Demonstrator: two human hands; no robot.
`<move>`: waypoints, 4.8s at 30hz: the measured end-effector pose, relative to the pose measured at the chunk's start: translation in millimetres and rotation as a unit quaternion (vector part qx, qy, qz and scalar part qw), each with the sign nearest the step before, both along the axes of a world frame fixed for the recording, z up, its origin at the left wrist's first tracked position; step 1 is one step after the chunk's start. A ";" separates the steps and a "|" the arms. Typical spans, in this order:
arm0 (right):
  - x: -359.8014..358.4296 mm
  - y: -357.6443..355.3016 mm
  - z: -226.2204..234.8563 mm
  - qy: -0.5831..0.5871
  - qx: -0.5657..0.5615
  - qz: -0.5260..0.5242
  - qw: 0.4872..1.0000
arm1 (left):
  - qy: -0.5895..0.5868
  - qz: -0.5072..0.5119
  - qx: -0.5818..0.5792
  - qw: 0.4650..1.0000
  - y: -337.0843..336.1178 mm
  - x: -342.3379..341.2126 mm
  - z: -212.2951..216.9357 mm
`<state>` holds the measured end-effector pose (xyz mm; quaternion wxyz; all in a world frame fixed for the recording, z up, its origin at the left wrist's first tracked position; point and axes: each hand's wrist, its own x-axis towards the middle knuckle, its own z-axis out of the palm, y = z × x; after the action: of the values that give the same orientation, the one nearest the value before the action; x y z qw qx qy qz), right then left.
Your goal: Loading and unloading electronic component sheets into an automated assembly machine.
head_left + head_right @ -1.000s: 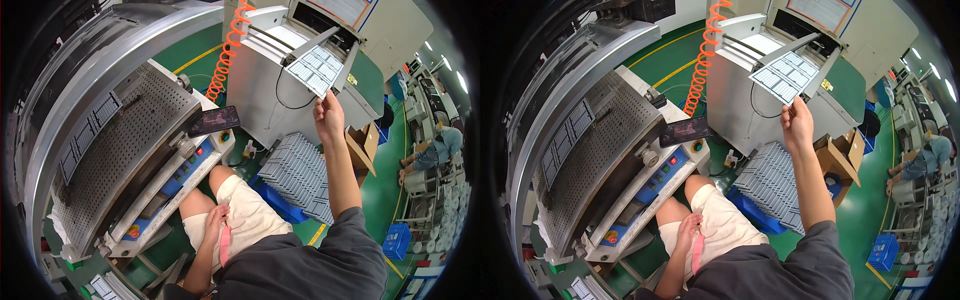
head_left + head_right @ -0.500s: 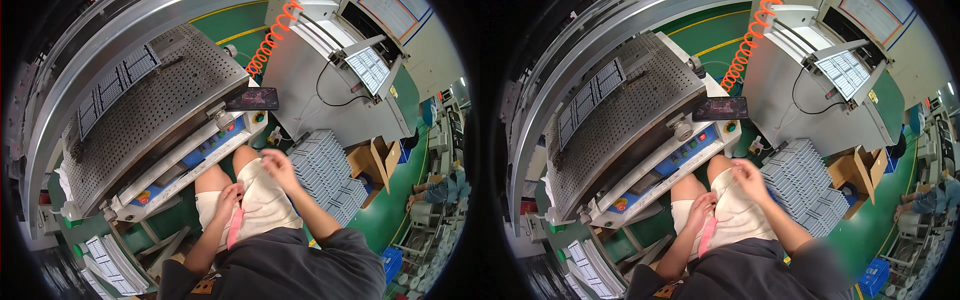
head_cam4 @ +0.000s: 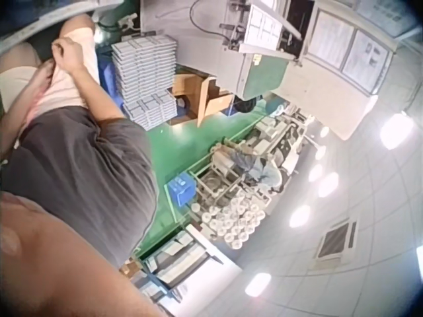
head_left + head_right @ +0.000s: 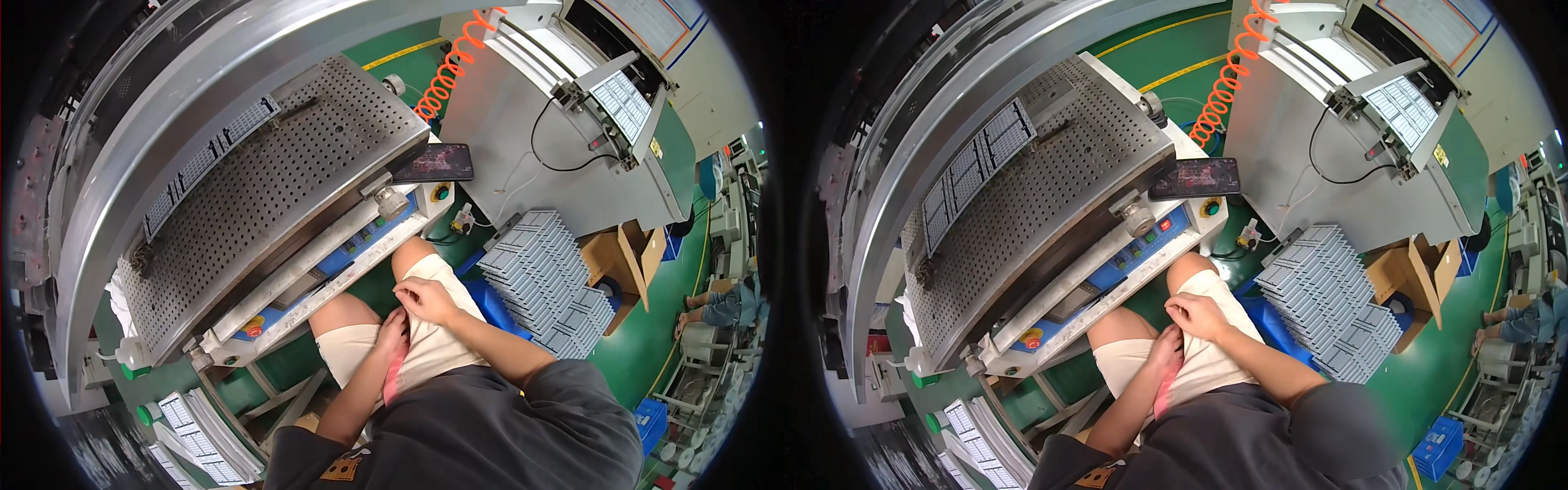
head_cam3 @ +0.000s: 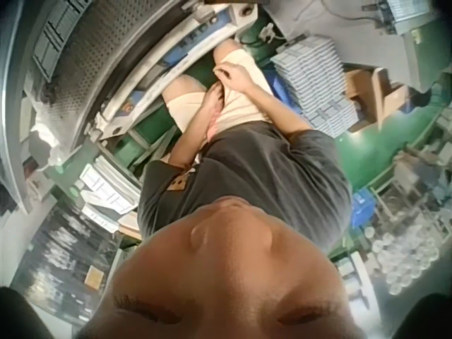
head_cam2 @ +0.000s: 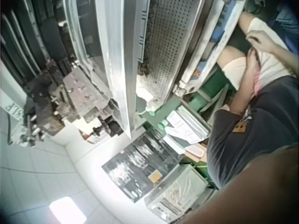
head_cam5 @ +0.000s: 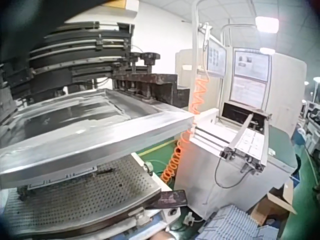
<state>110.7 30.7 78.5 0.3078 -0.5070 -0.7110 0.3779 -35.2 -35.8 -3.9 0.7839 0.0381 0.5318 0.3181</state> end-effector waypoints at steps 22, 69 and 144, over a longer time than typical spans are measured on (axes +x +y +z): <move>-69.5 24.7 -2.4 -0.038 0.005 0.095 0.995 | 0.394 -0.514 0.559 0.517 -18.4 -117.4 56.4; 6.5 20.9 -8.3 -0.019 0.030 0.085 0.996 | 0.322 -0.497 0.365 0.718 18.2 15.9 -55.2; 61.0 123.4 103.9 -0.054 0.109 -0.137 0.983 | 0.278 -0.586 0.237 0.723 36.6 -5.4 -64.0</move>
<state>171.7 154.1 182.4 0.3712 -0.5824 -0.6876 0.2243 -40.5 0.9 -67.9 0.5960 0.6139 0.5049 -0.1144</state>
